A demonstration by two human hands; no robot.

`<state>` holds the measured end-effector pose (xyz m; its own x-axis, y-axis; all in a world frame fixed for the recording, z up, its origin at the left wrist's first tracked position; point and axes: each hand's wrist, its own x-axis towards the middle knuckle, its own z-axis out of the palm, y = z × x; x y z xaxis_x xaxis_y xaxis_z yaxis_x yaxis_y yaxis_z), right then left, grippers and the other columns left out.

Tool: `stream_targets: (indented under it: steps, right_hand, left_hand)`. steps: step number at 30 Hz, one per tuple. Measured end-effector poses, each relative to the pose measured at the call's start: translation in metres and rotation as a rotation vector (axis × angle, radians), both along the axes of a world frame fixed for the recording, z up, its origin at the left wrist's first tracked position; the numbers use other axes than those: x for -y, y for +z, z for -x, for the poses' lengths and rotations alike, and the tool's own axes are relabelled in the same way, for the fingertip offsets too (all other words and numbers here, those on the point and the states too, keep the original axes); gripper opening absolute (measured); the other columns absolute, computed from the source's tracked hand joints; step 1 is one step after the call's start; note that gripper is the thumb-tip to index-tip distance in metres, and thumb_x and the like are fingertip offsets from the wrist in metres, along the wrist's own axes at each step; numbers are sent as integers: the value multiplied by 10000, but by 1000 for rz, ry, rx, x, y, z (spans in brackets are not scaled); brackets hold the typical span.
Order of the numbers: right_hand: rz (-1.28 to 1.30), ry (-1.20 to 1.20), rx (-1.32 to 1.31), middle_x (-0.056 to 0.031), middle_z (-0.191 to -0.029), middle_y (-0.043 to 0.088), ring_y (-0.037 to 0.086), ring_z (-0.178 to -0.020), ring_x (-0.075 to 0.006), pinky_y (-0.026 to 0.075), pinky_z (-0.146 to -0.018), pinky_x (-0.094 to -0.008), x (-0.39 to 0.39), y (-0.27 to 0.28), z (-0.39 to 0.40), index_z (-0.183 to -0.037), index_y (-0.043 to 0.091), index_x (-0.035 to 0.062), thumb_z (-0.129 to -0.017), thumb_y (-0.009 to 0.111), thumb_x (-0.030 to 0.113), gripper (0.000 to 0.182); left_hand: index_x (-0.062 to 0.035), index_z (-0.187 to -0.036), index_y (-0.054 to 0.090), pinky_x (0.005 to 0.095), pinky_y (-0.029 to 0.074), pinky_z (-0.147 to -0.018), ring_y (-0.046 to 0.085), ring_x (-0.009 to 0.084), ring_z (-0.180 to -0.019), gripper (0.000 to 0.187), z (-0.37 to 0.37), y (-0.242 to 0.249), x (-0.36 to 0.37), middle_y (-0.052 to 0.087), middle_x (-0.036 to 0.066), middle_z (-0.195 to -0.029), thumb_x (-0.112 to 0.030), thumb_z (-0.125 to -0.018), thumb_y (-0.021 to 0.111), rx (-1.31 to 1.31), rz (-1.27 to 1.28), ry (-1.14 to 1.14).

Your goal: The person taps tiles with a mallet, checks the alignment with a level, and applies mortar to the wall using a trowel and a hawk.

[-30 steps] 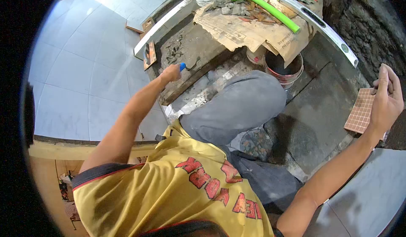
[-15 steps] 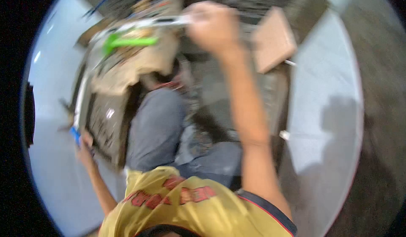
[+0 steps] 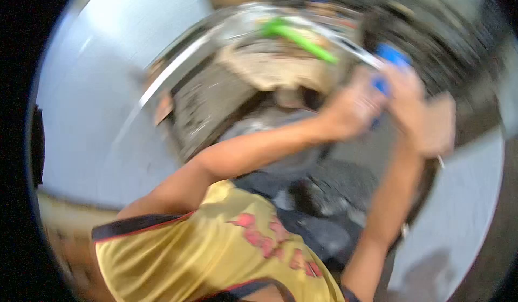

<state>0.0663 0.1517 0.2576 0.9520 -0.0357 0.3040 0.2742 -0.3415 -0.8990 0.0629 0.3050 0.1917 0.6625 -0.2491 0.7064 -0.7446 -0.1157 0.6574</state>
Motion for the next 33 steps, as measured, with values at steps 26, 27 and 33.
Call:
stream_targets:
  steps: [26, 27, 33]
  right_hand:
    - [368, -626, -379, -56, -714, 571, 612, -685, -201, 511, -647, -430, 26, -154, -11, -922, 596, 35, -858, 691, 346, 332]
    - [240, -650, -492, -51, -705, 568, 608, -662, -206, 510, -633, -437, 17, -159, -5, -911, 594, 28, -856, 688, 345, 335]
    - [434, -747, -503, -159, -711, 599, 613, -628, -248, 517, -649, -427, 27, -166, 41, -910, 586, -4, -794, 687, 276, 319]
  left_hand:
    - [6, -1141, 743, 397, 525, -810, 679, 224, -920, 434, -243, -320, -769, 745, 135, -936, -383, -1009, 602, -1111, -578, 1156]
    - [5, -1143, 742, 397, 525, -809, 679, 224, -919, 432, -251, -320, -767, 744, 133, -937, -382, -1009, 603, -1106, -597, 1145]
    - [-1, -1153, 734, 396, 527, -800, 679, 225, -911, 421, -281, -286, -724, 740, 125, -946, -374, -1008, 604, -1030, -558, 1071]
